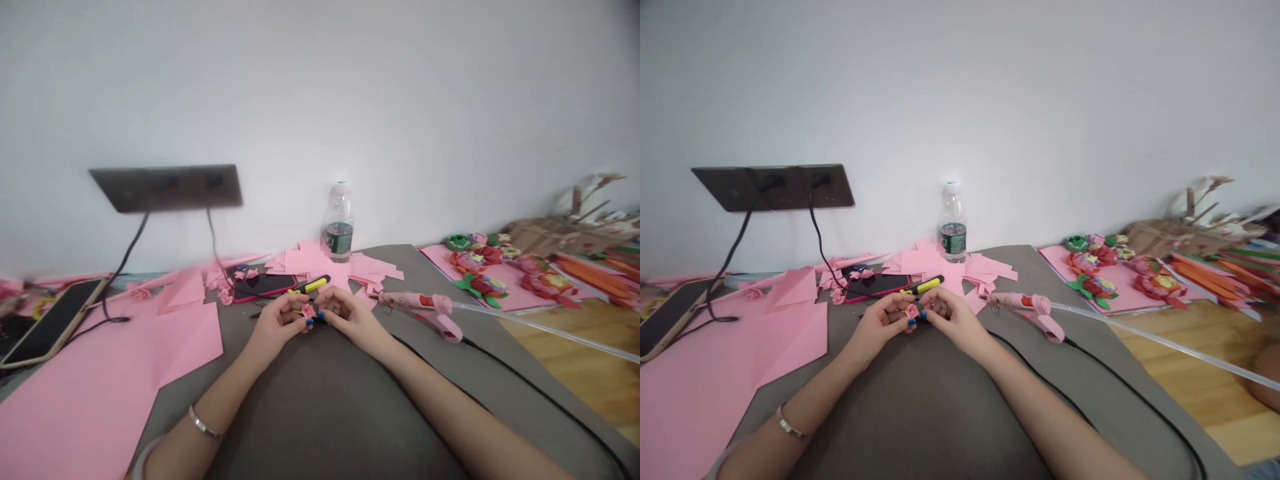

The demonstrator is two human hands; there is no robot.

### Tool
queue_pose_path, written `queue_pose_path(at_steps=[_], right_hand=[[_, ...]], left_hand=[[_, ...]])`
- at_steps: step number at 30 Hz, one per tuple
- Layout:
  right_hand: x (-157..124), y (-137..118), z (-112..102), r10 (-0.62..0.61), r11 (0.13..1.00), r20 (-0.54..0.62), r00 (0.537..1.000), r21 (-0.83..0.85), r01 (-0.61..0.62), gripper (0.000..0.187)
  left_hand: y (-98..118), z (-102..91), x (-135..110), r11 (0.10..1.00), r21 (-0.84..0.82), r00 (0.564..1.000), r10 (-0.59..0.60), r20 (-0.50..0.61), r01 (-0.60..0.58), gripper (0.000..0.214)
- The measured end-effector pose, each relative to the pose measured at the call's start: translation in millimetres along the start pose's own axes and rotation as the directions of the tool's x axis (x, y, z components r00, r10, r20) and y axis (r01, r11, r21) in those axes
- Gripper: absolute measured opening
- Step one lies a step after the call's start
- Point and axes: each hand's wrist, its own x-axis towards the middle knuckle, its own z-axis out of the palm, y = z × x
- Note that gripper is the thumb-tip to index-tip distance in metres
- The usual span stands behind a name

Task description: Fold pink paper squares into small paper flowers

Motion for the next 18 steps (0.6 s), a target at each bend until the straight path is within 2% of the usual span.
queue_pose_path(at_steps=[7, 13, 18], right_hand=[[0.6, 2.7, 2.8, 0.023, 1.0, -0.016, 1.0, 0.019, -0.023, 0.032], [0.5, 7.5, 7.2, -0.018, 0.999, -0.057, 0.998, -0.043, 0.016, 0.025], [0.6, 4.9, 8.1, -0.008, 0.997, -0.112, 0.994, -0.071, 0.0, 0.021]], left_hand=[[2.0, 1.7, -2.2, 0.998, 0.037, 0.997, 0.057, -0.046, -0.055, 0.031], [1.0, 7.5, -3.0, 0.978, 0.149, 0.988, 0.153, -0.025, -0.148, 0.026], [4.9, 6.5, -3.9, 0.982, 0.157, 0.993, 0.111, -0.038, -0.104, 0.033]])
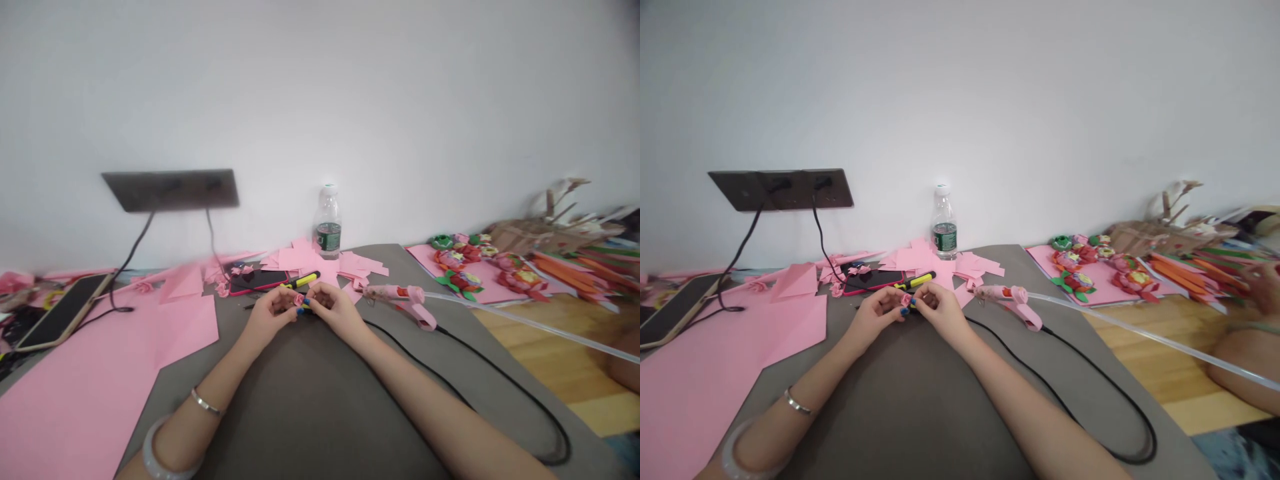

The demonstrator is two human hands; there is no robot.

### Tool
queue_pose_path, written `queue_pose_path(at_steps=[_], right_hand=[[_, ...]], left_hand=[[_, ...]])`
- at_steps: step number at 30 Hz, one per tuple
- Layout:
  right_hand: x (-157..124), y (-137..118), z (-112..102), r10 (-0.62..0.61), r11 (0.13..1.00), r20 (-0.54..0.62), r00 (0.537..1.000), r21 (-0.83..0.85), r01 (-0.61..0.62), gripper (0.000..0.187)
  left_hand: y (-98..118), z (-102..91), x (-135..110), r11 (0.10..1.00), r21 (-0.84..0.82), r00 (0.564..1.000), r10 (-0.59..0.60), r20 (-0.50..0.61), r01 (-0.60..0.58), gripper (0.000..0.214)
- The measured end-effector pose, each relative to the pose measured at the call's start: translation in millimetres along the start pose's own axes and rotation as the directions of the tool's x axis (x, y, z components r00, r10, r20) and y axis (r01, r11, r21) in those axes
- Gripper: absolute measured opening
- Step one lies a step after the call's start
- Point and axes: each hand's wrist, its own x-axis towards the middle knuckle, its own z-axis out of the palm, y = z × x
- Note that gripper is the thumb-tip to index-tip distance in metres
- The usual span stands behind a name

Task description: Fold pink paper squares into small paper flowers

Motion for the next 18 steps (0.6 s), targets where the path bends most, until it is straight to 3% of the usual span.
queue_pose_path(at_steps=[5, 18], right_hand=[[0.4, 0.5, 2.4, 0.026, 1.0, -0.018, 1.0, 0.009, -0.026, 0.02], [-4.6, -7.6, 5.2, -0.004, 1.0, 0.034, 0.999, -0.011, 0.004, 0.015]], left_hand=[[0.7, -4.4, 0.5, 0.992, -0.073, 0.995, -0.101, -0.002, 0.101, 0.036], [-1.5, -5.4, 0.9, 0.988, -0.094, 0.991, -0.126, -0.044, 0.122, 0.032]])
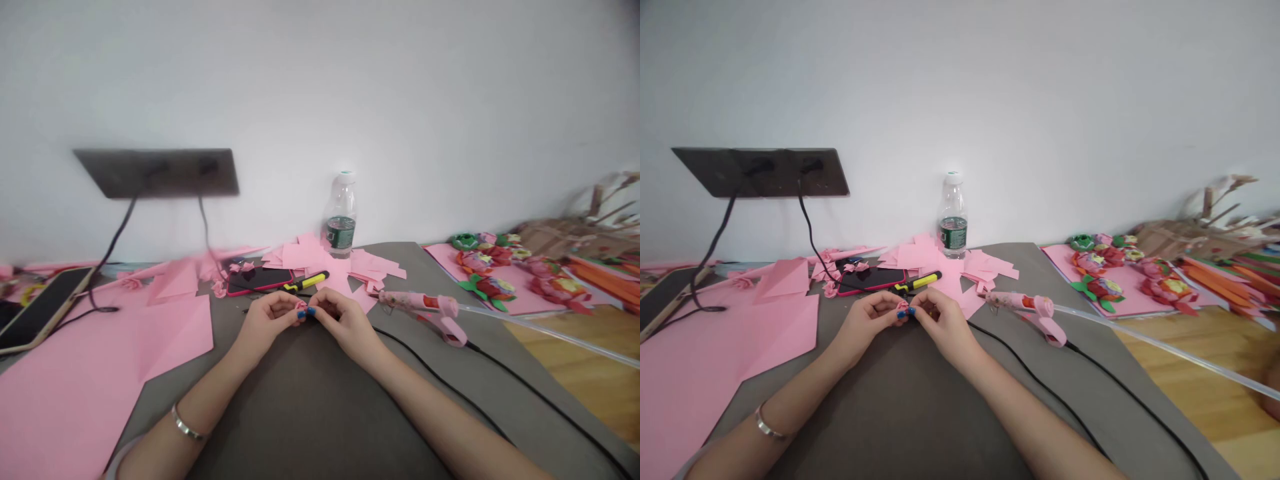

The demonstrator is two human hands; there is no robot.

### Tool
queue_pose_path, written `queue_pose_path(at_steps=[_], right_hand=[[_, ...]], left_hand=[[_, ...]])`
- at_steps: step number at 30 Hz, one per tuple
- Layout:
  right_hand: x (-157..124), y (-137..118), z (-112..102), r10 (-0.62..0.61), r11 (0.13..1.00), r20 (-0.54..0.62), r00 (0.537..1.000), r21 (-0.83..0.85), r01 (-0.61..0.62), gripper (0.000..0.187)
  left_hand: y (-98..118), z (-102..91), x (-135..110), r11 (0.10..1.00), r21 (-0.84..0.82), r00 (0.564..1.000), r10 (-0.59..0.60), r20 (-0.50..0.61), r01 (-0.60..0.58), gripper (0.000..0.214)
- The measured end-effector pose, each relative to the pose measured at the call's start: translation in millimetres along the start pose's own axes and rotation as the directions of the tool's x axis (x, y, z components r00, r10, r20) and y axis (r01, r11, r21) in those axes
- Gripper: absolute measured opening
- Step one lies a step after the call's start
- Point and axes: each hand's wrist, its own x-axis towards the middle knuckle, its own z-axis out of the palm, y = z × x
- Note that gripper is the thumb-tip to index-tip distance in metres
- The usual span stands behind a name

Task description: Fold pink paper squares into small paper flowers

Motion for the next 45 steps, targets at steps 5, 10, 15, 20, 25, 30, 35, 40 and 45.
queue_pose_path(at_steps=[5, 10, 15, 20, 25, 30, 35, 40, 45], right_hand=[[-0.5, -0.4, -0.4, 0.007, 1.0, 0.029, 1.0, 0.029, -0.008, 0.016], [-0.8, -2.2, -1.2, 0.017, 1.0, 0.012, 1.0, -0.005, -0.017, 0.014], [0.8, -0.9, -5.4, 0.043, 0.998, 0.053, 0.998, 0.043, -0.045, 0.018], [5.8, -1.3, -13.9, 0.047, 0.989, 0.143, 0.989, 0.13, -0.066, 0.024], [7.6, -0.9, -16.6, 0.024, 0.978, 0.179, 0.984, 0.199, -0.06, 0.03], [7.7, 1.3, -16.1, 0.023, 0.98, 0.183, 0.983, 0.191, -0.058, 0.033], [9.5, 5.2, -18.0, 0.058, 0.975, 0.137, 0.989, 0.205, -0.085, 0.039], [8.8, 3.2, -17.5, 0.085, 0.957, 0.015, 0.996, 0.277, -0.086, 0.038], [6.6, -3.1, -17.3, 0.047, 0.988, 0.091, 0.995, 0.14, -0.059, 0.026]], left_hand=[[1.3, 1.2, -0.3, 1.0, -0.025, 1.0, -0.008, -0.013, 0.008, 0.031], [2.6, 3.4, -1.1, 0.999, -0.043, 1.0, 0.006, -0.014, -0.007, 0.031], [4.6, 2.5, -1.2, 0.999, -0.053, 1.0, -0.004, 0.019, 0.005, 0.03], [1.1, -0.5, -0.9, 0.995, -0.09, 0.996, -0.034, 0.078, 0.041, 0.027], [-1.9, -3.0, -0.3, 0.988, -0.131, 0.985, -0.059, 0.164, 0.081, 0.023], [-0.4, -4.3, -0.5, 0.986, -0.135, 0.977, -0.068, 0.202, 0.097, 0.02], [0.6, -2.0, -0.6, 0.984, -0.155, 0.976, -0.052, 0.209, 0.086, 0.021], [0.0, 1.0, -1.4, 0.986, -0.155, 0.986, -0.027, 0.162, 0.053, 0.023], [1.4, 3.9, -2.7, 0.999, -0.028, 0.988, -0.031, 0.154, 0.036, 0.023]])
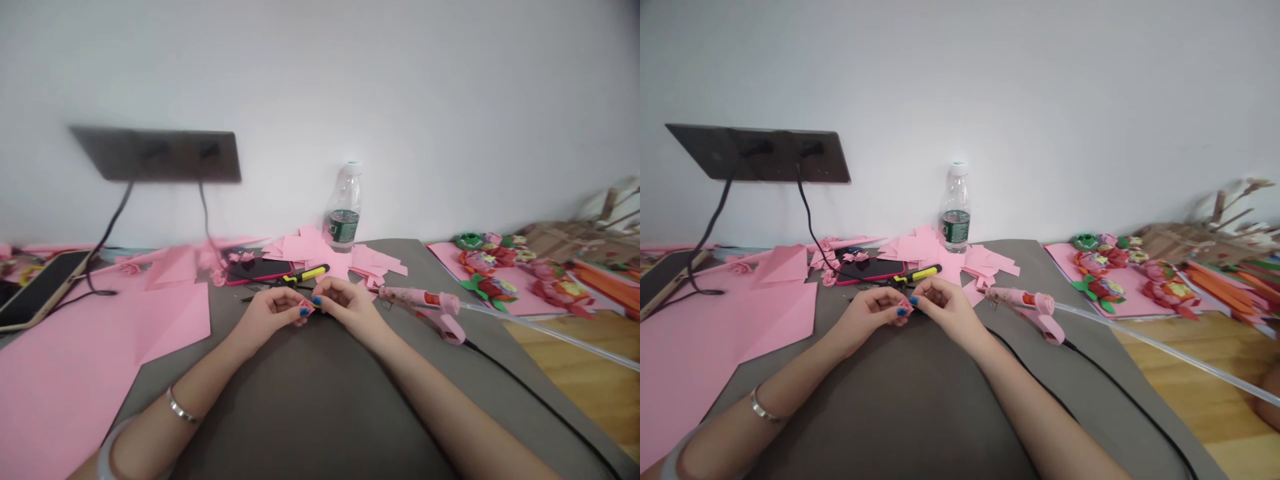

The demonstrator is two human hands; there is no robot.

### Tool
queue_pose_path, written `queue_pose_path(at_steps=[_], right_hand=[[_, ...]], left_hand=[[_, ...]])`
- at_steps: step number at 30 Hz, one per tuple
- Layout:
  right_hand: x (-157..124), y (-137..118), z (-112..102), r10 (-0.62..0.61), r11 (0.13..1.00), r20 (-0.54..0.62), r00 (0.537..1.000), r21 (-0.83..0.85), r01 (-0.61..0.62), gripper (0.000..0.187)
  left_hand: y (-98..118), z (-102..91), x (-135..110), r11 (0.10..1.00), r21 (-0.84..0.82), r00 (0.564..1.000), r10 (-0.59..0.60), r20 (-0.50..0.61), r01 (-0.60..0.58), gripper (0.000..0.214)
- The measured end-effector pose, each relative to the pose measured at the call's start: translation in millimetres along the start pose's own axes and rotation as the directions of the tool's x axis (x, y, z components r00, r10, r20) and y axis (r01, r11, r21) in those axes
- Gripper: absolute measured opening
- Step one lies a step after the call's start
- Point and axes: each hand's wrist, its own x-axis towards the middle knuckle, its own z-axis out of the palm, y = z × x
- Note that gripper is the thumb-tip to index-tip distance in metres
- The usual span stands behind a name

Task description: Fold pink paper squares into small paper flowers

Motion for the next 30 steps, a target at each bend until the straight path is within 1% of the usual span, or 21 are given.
queue_pose_path(at_steps=[3, 8, 11, 13, 16, 20, 25, 28, 30], right_hand=[[-1.5, -0.7, 0.1, -0.005, 0.998, 0.039, 0.999, -0.068, 0.007, 0.02], [-4.2, 1.1, 1.8, -0.004, 0.993, 0.006, 1.0, -0.12, 0.005, 0.011], [-5.0, 0.2, 3.2, -0.001, 0.991, 0.007, 1.0, -0.135, 0.002, 0.011], [-5.1, -1.7, 4.0, 0.021, 0.992, -0.003, 1.0, -0.123, -0.022, 0.013], [-5.0, -6.5, 5.4, 0.09, 0.993, -0.024, 0.996, -0.077, -0.092, 0.018], [-5.8, -13.4, 7.4, 0.194, 0.981, -0.015, 0.981, -0.004, -0.194, 0.028], [-6.8, -11.8, 9.1, 0.219, 0.974, 0.005, 0.976, 0.057, -0.219, 0.035], [-7.0, -7.1, 9.9, 0.249, 0.955, 0.007, 0.969, 0.167, -0.246, 0.038], [-7.3, -5.6, 9.8, 0.288, 0.919, 0.016, 0.958, 0.277, -0.281, 0.04]], left_hand=[[-0.8, 0.6, 0.0, 1.0, 0.024, 1.0, 0.009, -0.004, -0.009, 0.024], [-1.0, 1.8, -0.1, 0.998, 0.064, 0.999, 0.03, -0.026, -0.028, 0.024], [-0.5, 2.8, -0.5, 0.994, 0.094, 0.997, 0.063, -0.043, -0.058, 0.022], [-0.7, 3.0, -0.6, 0.991, 0.112, 0.996, 0.076, -0.05, -0.07, 0.021], [-1.4, 2.9, -0.5, 0.992, 0.103, 0.995, 0.079, -0.06, -0.073, 0.022], [-2.1, 2.5, -0.2, 0.994, 0.074, 0.993, 0.09, -0.072, -0.085, 0.019], [-1.5, 2.1, -0.8, 0.993, 0.079, 0.992, 0.097, -0.078, -0.091, 0.018], [-1.0, 1.4, -0.9, 0.992, 0.083, 0.992, 0.104, -0.071, -0.098, 0.018], [-0.8, 0.4, -1.0, 0.991, 0.092, 0.993, 0.102, -0.057, -0.097, 0.018]])
